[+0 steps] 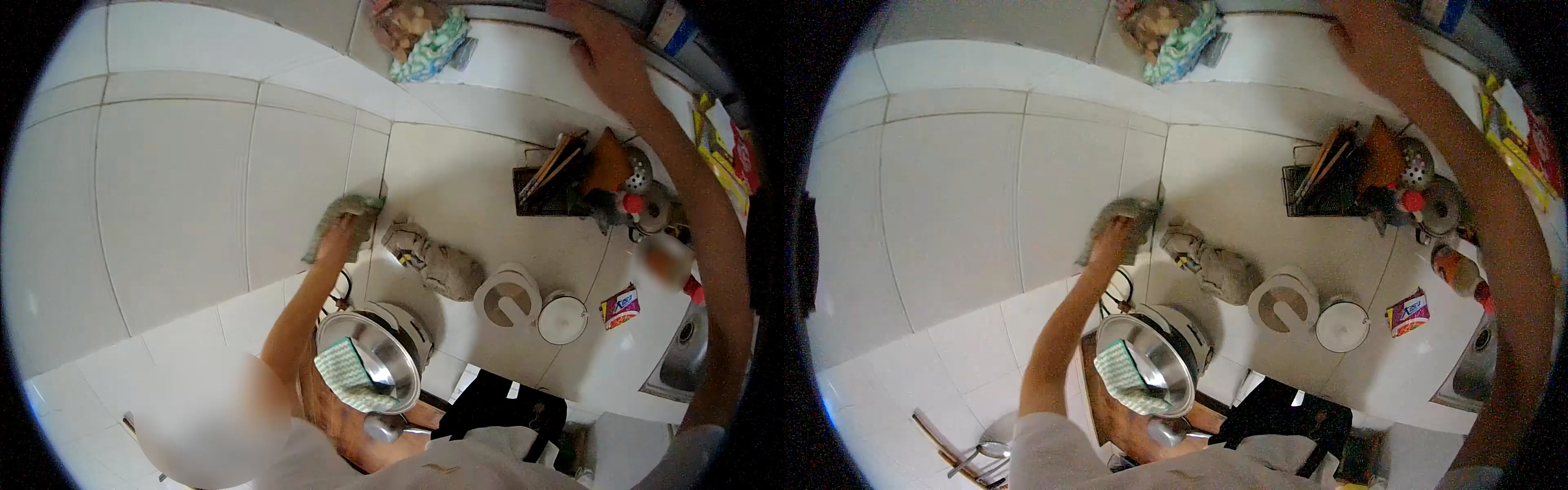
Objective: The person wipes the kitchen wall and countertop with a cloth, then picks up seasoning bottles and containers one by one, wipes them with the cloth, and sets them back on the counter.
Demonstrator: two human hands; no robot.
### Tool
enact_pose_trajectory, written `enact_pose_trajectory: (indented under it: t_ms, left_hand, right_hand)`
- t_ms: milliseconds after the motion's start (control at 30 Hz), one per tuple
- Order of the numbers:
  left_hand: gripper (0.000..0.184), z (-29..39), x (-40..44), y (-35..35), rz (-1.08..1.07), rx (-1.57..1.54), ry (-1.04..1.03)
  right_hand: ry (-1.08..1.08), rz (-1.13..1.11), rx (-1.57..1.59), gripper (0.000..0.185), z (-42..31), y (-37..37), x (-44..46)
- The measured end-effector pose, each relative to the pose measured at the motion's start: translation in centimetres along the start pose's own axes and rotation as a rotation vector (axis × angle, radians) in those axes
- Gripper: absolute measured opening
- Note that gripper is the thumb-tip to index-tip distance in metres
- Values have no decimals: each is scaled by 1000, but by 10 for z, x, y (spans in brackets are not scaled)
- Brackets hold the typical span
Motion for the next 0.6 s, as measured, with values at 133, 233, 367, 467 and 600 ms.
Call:
enact_pose_trajectory:
  t_ms: [133,233,367,467,600]
  left_hand:
    - [55,-155,-43,214,508,145,381]
    - [55,-182,-125,397,1177,343,530]
    - [50,-147,-74,387,1158,531,575]
    - [37,-87,59,243,405,231,370]
    - [50,10,190,52,391,45,54]
  right_hand:
    - [82,88,12,47,2,3,-4]
    - [82,63,-42,45,1,2,-2]
    - [44,26,-49,46,-1,-1,-4]
    - [45,9,-72,45,-2,-1,-2]
    - [32,14,-139,40,-6,-5,-5]
Point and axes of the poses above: each hand's wrist, its own x-axis towards the middle knuckle, its own y-axis out of the back of the hand, z = x × y, the point moved 10 cm from there along x, towards the middle knuckle, and after that the axes turned 10 degrees about y, right-handed, at the moved point
